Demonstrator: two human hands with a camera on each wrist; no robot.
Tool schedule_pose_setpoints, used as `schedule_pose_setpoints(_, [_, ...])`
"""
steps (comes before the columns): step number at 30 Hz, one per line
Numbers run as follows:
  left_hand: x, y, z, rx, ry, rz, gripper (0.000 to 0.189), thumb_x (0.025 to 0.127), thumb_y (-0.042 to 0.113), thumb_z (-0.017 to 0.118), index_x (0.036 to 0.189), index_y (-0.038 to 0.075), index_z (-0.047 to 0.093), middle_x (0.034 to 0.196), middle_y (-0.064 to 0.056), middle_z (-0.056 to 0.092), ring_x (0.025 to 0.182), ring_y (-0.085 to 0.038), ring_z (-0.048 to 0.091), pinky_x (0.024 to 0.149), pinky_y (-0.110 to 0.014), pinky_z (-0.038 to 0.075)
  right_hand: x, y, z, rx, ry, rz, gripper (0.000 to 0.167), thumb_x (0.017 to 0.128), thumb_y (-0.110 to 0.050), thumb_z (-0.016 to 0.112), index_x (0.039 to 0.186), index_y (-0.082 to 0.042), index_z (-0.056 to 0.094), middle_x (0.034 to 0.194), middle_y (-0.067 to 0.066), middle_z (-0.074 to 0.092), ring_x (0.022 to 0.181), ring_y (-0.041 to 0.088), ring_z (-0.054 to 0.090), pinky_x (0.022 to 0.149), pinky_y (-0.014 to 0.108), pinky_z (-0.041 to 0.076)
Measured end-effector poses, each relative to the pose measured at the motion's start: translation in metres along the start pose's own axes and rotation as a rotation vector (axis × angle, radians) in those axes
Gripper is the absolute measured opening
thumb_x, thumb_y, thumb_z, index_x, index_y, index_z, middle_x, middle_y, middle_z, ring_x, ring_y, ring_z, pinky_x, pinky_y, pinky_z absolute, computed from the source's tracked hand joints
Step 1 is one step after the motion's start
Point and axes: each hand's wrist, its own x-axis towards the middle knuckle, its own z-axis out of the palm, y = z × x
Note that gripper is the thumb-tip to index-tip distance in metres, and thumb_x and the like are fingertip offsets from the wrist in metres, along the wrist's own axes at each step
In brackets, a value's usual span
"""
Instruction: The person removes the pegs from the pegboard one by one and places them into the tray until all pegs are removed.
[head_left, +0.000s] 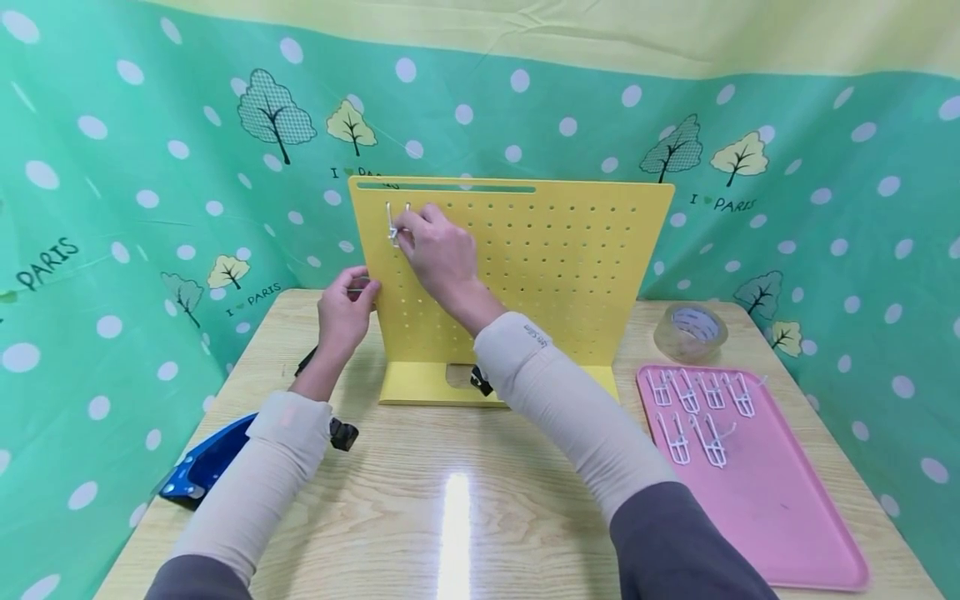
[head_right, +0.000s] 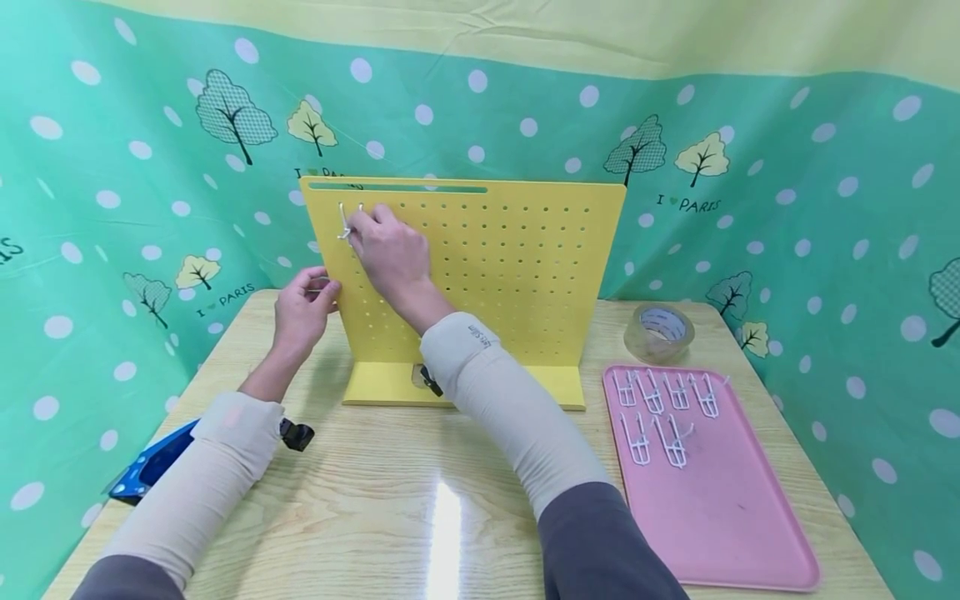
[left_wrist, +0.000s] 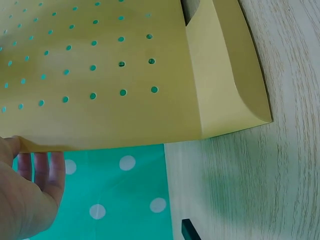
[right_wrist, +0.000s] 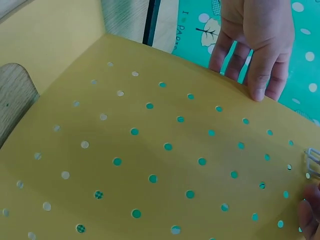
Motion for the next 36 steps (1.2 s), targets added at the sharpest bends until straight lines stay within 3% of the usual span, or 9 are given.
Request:
schedule_pose_setpoints(5, [0.0, -0.001, 0.0, -0.008, -0.007, 0.003, 0.033, 0.102, 0.021, 0.063, 0.132, 0.006, 0.063, 0.12, -0.019, 0.069, 0.101, -0.022, 0.068, 0.086, -0.033, 0.066, -0.002, 0.0, 0.0, 0.008, 0.01, -0.007, 0.016, 0.103, -0.027, 0.06, 0.106, -0.023, 0.075, 0.094, -0.002, 0.069, 0.058, 0.011, 0.055, 0.046, 0.021, 0.046])
schedule_pose_setpoints(12, [-0.001, 0.0, 0.0, 0.004, -0.009, -0.006, 0.033, 0.102, 0.021, 0.063, 0.132, 0.008, 0.063, 0.119, -0.017, 0.069, 0.101, -0.02, 0.067, 0.084, -0.025, 0.066, -0.002, -0.001, -0.005, 0.017, 0.043, -0.034, 0.016, 0.102, -0.028, 0.062, 0.108, -0.023, 0.076, 0.099, -0.002, 0.073, 0.058, 0.01, 0.058, 0.046, 0.02, 0.047])
schedule_pose_setpoints(20, [0.0, 0.0, 0.0, 0.018, -0.004, -0.019, 0.034, 0.103, 0.023, 0.062, 0.133, 0.008, 0.063, 0.121, -0.018, 0.068, 0.104, -0.022, 0.068, 0.085, -0.026, 0.066, -0.008, 0.003, -0.013, 0.034, 0.12, -0.102, 0.012, 0.099, -0.026, 0.067, 0.099, -0.022, 0.079, 0.088, -0.002, 0.071, 0.059, 0.009, 0.059, 0.045, 0.02, 0.048])
schedule_pose_setpoints(25, [-0.001, 0.001, 0.001, 0.01, -0.001, -0.019, 0.034, 0.102, 0.022, 0.063, 0.133, 0.007, 0.063, 0.122, -0.018, 0.068, 0.108, -0.027, 0.068, 0.089, -0.034, 0.066, -0.018, 0.013, -0.03, 0.076, 0.102, -0.079, 0.01, 0.096, -0.024, 0.071, 0.098, -0.022, 0.08, 0.087, -0.002, 0.071, 0.064, 0.01, 0.061, 0.05, 0.019, 0.051])
schedule_pose_setpoints(31, [-0.003, 0.001, 0.0, 0.042, 0.006, -0.023, 0.035, 0.103, 0.025, 0.062, 0.134, 0.009, 0.063, 0.124, -0.016, 0.069, 0.11, -0.027, 0.068, 0.083, -0.022, 0.065, -0.037, 0.035, -0.051, 0.145, 0.044, -0.037, 0.008, 0.094, -0.023, 0.074, 0.098, -0.019, 0.08, 0.091, 0.0, 0.073, 0.068, 0.011, 0.064, 0.054, 0.018, 0.053])
schedule_pose_setpoints(36, [-0.003, 0.001, 0.001, 0.034, 0.008, -0.015, 0.035, 0.103, 0.025, 0.062, 0.134, 0.009, 0.063, 0.122, -0.017, 0.069, 0.106, -0.023, 0.067, 0.083, -0.022, 0.065, -0.059, 0.056, -0.066, 0.173, -0.019, 0.004, 0.006, 0.092, -0.02, 0.075, 0.096, -0.017, 0.079, 0.092, 0.0, 0.073, 0.072, 0.013, 0.068, 0.06, 0.02, 0.058])
